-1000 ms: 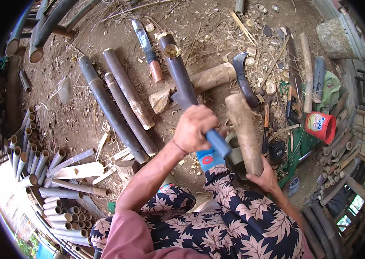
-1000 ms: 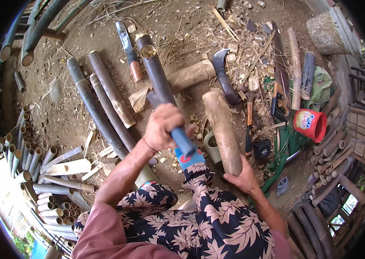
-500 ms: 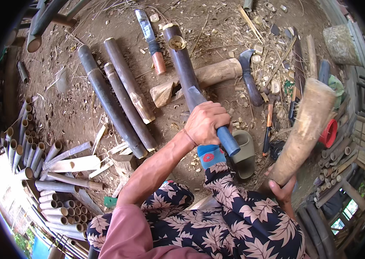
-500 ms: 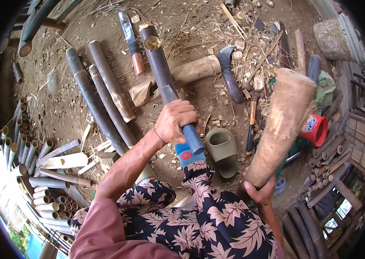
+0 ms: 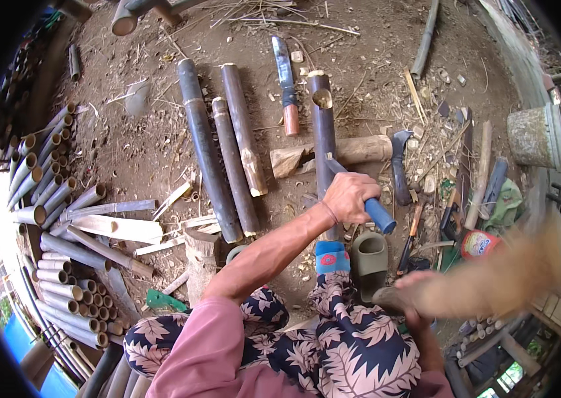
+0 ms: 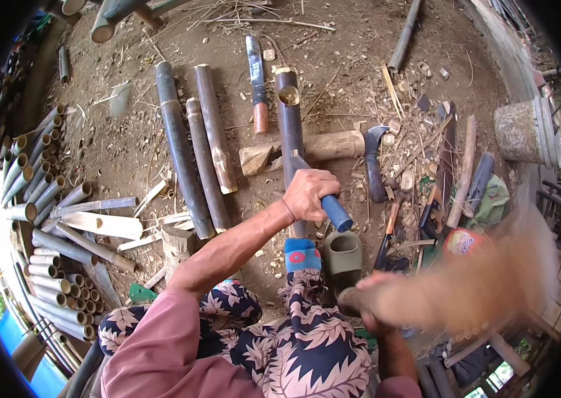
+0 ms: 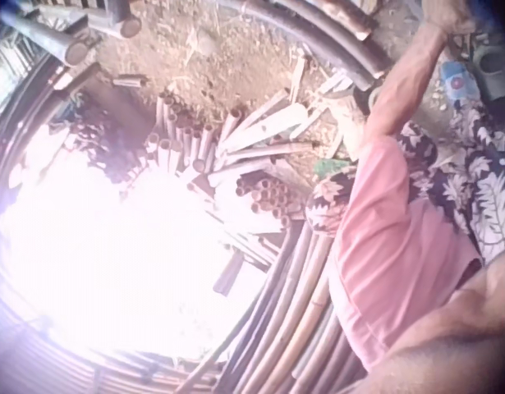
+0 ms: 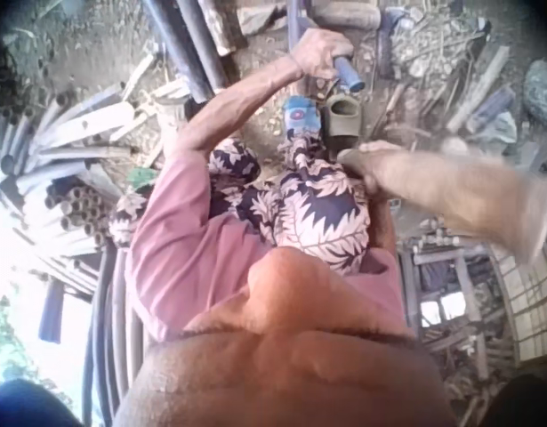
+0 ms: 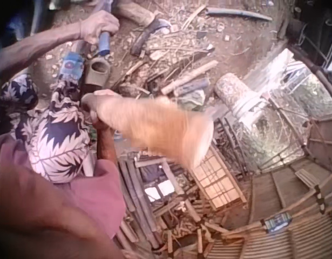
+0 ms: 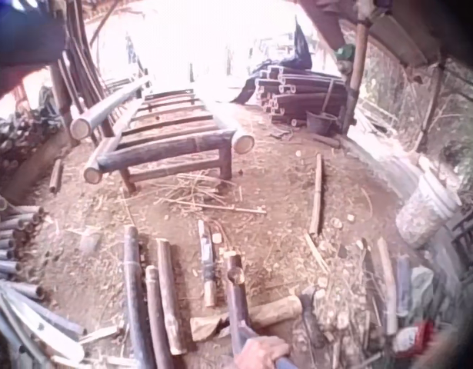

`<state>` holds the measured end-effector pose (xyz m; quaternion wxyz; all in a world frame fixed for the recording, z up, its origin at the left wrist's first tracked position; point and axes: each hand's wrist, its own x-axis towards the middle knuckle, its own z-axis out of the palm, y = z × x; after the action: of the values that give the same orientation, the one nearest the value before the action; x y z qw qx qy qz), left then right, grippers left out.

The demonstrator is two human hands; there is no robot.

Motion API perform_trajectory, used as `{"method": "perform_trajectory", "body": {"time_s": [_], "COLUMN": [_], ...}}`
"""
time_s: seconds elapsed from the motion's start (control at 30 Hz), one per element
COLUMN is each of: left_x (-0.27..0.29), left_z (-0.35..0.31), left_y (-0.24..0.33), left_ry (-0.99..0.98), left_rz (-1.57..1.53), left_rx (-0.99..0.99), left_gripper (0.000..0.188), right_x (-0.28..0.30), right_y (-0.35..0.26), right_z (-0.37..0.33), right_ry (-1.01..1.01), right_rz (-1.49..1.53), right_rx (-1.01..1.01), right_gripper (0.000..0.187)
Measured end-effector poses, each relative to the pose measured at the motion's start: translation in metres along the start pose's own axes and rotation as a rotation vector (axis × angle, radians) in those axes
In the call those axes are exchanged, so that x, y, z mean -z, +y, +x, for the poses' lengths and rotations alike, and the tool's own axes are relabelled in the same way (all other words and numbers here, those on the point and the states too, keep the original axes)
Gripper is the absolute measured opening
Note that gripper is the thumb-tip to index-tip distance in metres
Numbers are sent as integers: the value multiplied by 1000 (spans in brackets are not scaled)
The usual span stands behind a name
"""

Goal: The person carves and shapes a bamboo piece using a knife, then uses a wooden mallet to strike the knife for more forceful cuts, and later uses a different knife and the mallet to carve a hole into the side of a larger bamboo pole.

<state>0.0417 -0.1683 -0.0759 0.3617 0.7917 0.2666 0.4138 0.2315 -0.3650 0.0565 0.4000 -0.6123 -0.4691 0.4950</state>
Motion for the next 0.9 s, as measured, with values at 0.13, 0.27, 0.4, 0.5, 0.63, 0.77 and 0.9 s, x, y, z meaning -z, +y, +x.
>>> {"method": "perform_trajectory", "body": {"time_s": [0.13, 0.27, 0.4, 0.5, 0.63, 0.77, 0.9], "left_x": [8, 9, 3, 17, 41, 107, 83], "left_z": [-6, -1, -1, 8, 44, 89, 72], "left_y": [-2, -8, -8, -14, -39, -37, -38], "left_ry": [-11, 124, 30, 53, 730, 830, 582], "left_rz": [57, -40, 29, 27, -51, -641, -607], "left_rx": [20, -68, -18, 5, 82, 438, 622], "left_gripper": [23, 24, 25, 22, 18, 26, 23], "right_x": [-17, -20, -33, -13, -12, 12, 27], "right_y": [-1, 39, 50, 60, 33, 1, -25], "right_z": [16, -27, 0, 4, -13, 9, 43], "right_ry": [-21, 101, -87, -42, 48, 185, 120], "right_rz": [-229, 139, -213, -286, 285, 239, 173], "right_rx": [-434, -46, 639, 44, -1, 93, 70], "right_gripper": [58, 45, 32, 47, 61, 81, 85]}}
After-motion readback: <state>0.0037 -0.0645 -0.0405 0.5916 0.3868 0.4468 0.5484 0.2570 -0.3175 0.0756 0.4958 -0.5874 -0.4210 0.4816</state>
